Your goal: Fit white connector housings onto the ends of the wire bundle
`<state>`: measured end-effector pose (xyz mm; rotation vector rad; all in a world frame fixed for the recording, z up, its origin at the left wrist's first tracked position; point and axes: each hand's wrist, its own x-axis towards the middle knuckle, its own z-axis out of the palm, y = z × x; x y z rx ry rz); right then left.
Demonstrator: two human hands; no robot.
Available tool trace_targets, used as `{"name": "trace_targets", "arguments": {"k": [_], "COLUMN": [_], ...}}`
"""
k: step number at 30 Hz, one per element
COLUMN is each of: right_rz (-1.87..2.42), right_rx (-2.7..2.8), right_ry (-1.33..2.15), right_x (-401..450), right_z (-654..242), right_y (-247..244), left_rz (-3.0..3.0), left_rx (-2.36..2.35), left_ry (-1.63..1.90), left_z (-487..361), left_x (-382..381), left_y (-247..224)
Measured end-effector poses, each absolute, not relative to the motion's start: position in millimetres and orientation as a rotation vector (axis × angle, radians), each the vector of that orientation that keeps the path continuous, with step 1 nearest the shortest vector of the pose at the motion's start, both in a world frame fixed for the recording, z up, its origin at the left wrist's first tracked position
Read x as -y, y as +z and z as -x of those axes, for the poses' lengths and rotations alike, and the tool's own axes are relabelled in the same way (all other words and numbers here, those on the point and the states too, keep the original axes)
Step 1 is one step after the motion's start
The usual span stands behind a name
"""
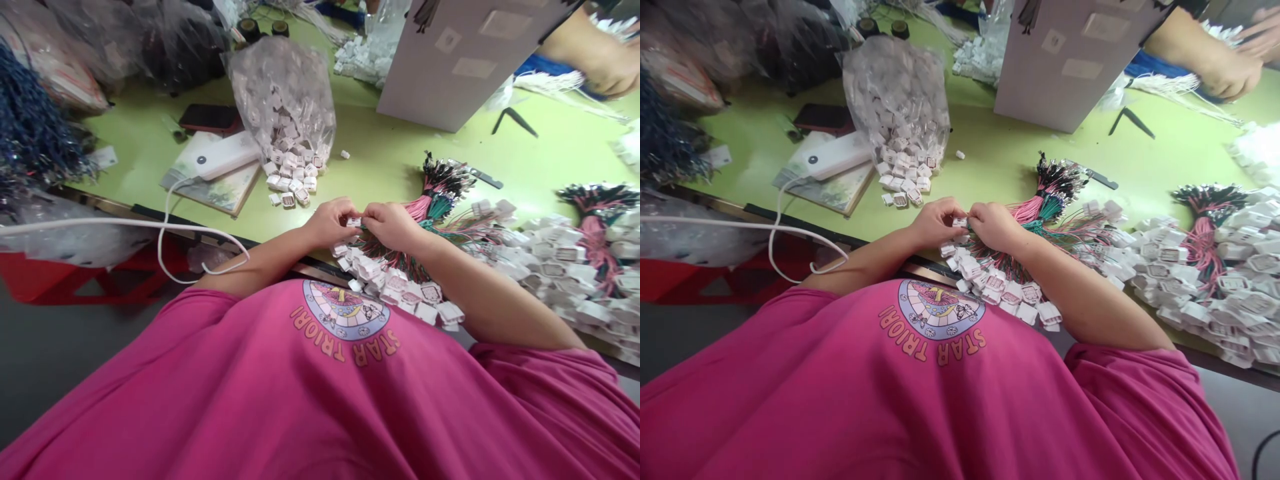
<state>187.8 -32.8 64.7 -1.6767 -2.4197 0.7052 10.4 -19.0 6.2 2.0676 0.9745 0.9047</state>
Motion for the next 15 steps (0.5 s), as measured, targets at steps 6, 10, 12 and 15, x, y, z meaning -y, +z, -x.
{"name": "trace_targets", "arguments": {"k": [6,10,12,15], "right_rz": [1.381,1.422,1.505,1.556], "right_rx": [2.422,2.434,2.596,2.754], "right_ry": [1.135,0.688,0.521,0.416], "right_x": [19.3,5.8,2.7,3.9], "right_z": [-206.2,-214.3,-212.0,-205.9], "right_y": [68.2,54.5,47.3,44.0], "left_rz": [-2.23,-2.307,-2.319,-2.316], "left_rx": [-0.855,-0.746,-0.659,-0.611], "left_ry": [0.781,0.69,0.699,0.717], "left_z": [5.2,9.5,10.0,10.8], "left_x": [38.4,59.2,64.8,66.6], "left_y": [24.9,34.8,34.8,33.1]}}
